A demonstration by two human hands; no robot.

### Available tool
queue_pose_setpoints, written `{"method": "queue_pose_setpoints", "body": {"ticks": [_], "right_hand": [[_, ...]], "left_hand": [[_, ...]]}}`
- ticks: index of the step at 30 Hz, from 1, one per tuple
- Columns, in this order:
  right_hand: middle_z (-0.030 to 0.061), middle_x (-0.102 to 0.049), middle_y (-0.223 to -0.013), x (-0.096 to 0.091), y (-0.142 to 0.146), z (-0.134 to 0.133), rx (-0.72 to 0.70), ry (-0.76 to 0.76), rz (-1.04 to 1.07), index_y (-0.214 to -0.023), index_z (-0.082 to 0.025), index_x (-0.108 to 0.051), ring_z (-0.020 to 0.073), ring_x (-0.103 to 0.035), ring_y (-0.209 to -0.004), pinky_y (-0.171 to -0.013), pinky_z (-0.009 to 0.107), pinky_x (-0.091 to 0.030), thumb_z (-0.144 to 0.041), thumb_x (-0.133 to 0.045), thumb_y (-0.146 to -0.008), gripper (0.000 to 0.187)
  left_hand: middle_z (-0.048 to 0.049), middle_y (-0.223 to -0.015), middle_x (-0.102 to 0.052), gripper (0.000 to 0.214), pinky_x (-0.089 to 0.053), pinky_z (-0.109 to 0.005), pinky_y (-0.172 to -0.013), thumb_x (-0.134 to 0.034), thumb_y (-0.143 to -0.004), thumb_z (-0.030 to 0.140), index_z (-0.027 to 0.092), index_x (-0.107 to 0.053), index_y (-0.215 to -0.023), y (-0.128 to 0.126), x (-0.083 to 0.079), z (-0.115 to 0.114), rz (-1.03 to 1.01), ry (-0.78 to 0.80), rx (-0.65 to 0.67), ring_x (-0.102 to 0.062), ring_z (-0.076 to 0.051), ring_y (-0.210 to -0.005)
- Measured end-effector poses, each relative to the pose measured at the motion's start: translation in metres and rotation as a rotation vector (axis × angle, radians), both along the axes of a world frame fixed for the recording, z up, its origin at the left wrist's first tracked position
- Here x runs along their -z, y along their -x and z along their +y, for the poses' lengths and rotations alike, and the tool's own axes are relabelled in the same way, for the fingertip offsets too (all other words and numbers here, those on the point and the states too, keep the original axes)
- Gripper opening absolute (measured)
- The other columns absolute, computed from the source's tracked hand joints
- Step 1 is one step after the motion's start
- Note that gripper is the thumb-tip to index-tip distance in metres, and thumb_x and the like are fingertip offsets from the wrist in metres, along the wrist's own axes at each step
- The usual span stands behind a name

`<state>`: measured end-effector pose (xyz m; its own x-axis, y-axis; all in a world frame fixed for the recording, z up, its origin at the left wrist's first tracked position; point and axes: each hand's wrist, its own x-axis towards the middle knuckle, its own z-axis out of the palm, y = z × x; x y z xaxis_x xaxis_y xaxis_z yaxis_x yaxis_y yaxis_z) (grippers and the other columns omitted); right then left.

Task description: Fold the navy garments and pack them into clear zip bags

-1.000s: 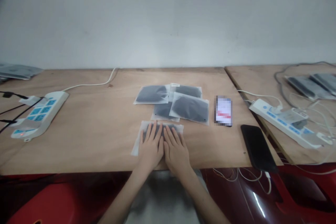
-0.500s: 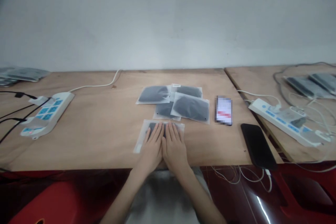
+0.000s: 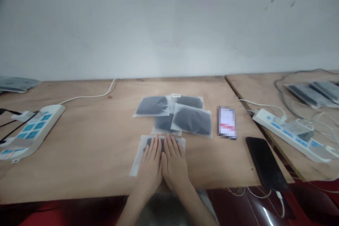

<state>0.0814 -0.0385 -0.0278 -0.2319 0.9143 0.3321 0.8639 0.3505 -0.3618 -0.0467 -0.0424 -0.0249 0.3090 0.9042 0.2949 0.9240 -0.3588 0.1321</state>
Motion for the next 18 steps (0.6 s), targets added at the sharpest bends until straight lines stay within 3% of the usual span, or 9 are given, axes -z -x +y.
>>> {"method": "queue_pose_setpoints", "body": {"ticks": [4, 10, 18], "right_hand": [[0.0046, -0.032, -0.160, -0.0031, 0.0027, -0.0010, 0.019, 0.029, 0.027, -0.159, -0.021, -0.013, 0.0255, -0.033, -0.147, -0.116, 0.050, -0.037, -0.022, -0.031, -0.101, 0.060], [0.0037, -0.035, -0.158, -0.0070, 0.0046, 0.0001, 0.049, 0.053, 0.044, -0.156, -0.020, -0.028, 0.0242, -0.034, -0.146, -0.118, 0.047, -0.035, -0.024, -0.032, -0.101, 0.055], [0.0102, -0.045, -0.153, -0.0023, 0.0048, 0.0053, 0.034, 0.005, 0.060, -0.146, -0.010, -0.046, 0.0256, -0.039, -0.144, -0.118, 0.047, -0.034, -0.024, -0.032, -0.101, 0.049]], "left_hand": [[-0.0184, -0.157, -0.035, 0.069, -0.043, -0.051, -0.110, -0.029, -0.097, 0.017, 0.012, 0.002, -0.158, 0.0004, 0.0050, 0.0012, 0.008, -0.042, -0.004, -0.037, -0.030, -0.144], [-0.0184, -0.156, -0.037, 0.068, -0.043, -0.052, -0.109, -0.029, -0.097, 0.016, 0.012, -0.001, -0.158, 0.0004, 0.0070, 0.0033, 0.011, -0.085, 0.001, -0.037, -0.031, -0.144], [-0.0172, -0.156, -0.039, 0.056, -0.039, -0.050, -0.114, -0.032, -0.097, 0.017, 0.008, -0.032, -0.152, 0.0007, 0.0043, 0.0061, -0.049, -0.078, 0.018, -0.036, -0.029, -0.145]]}}
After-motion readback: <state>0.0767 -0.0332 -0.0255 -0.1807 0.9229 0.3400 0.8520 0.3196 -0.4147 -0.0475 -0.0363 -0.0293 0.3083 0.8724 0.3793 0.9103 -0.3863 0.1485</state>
